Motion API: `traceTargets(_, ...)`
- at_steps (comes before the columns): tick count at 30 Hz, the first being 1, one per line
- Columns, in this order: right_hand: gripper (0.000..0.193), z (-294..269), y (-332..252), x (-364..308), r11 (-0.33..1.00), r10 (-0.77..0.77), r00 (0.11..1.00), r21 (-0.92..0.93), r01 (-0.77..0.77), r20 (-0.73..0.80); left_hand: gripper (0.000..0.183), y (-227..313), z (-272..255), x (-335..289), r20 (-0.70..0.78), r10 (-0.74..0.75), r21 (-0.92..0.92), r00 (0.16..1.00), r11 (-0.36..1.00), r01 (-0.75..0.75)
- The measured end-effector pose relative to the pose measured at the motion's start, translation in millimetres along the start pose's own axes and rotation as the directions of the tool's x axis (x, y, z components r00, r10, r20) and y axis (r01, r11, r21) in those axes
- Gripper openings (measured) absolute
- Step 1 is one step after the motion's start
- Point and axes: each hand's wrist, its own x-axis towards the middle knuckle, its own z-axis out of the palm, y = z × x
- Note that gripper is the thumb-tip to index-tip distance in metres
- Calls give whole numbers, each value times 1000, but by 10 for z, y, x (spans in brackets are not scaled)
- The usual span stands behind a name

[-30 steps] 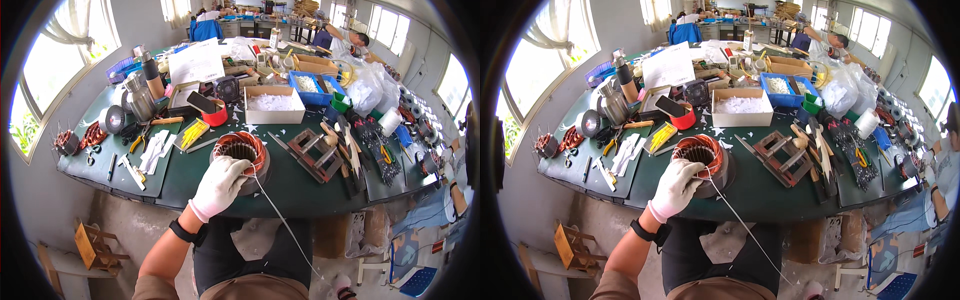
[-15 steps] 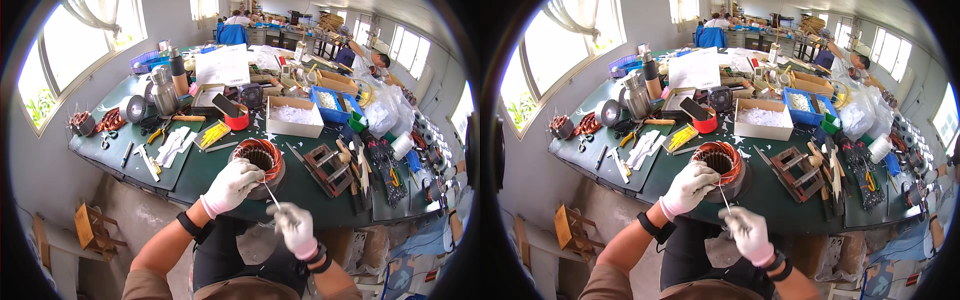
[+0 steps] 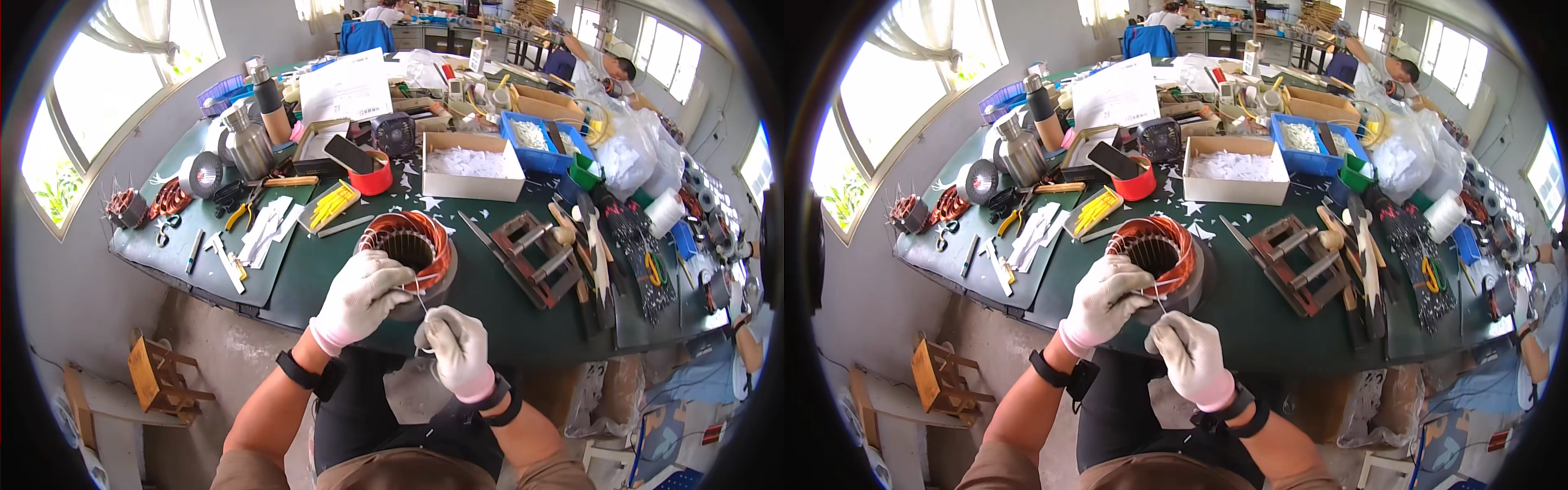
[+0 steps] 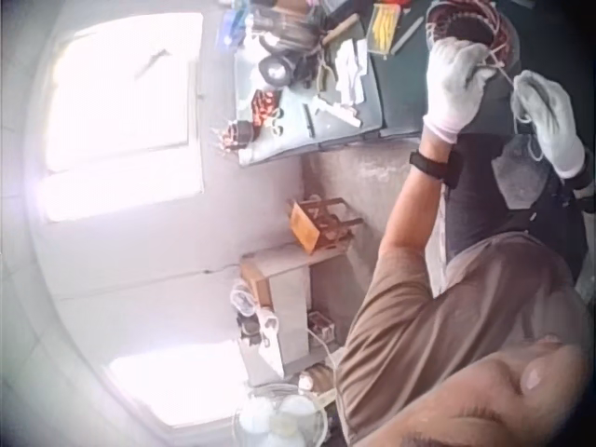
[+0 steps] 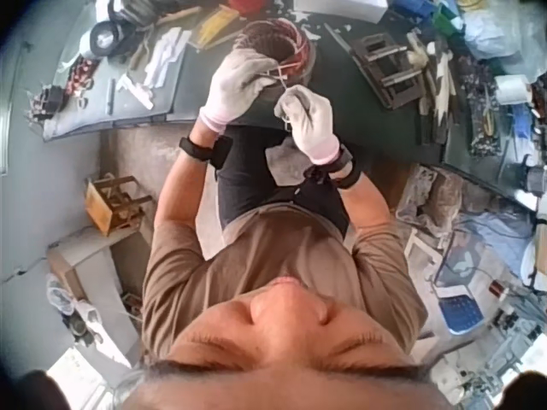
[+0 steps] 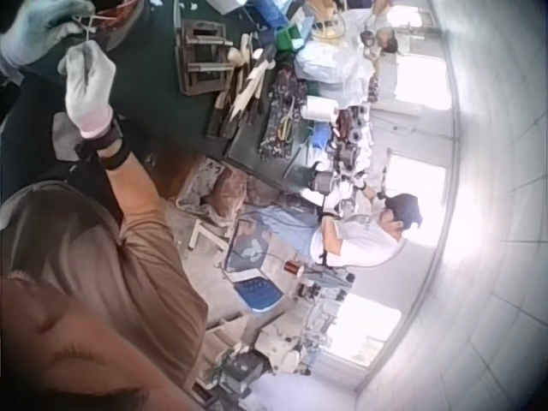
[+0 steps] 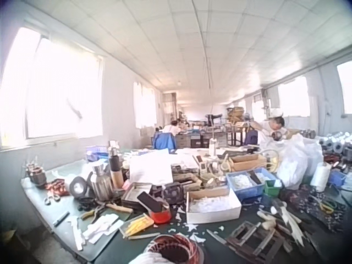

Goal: Manually winding and tying copper wire onto an electric motor stator.

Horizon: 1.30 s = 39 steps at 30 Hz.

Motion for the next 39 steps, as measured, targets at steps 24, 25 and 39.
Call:
traceTargets(24,7,246,-31,73,797,-427,878,-370,478,214,30,91,210,147,-18,-85,262,996,961,87)
traceTargets(25,7,247,-33,78,787,-451,868,-367,496,207,30,78,192,141,-45,-24,281,999,959,36)
traceTargets(39,9,362,-61,36,796,-422,879,-374,476,222,27,178,-44,261,165,-68,196,984,980,34)
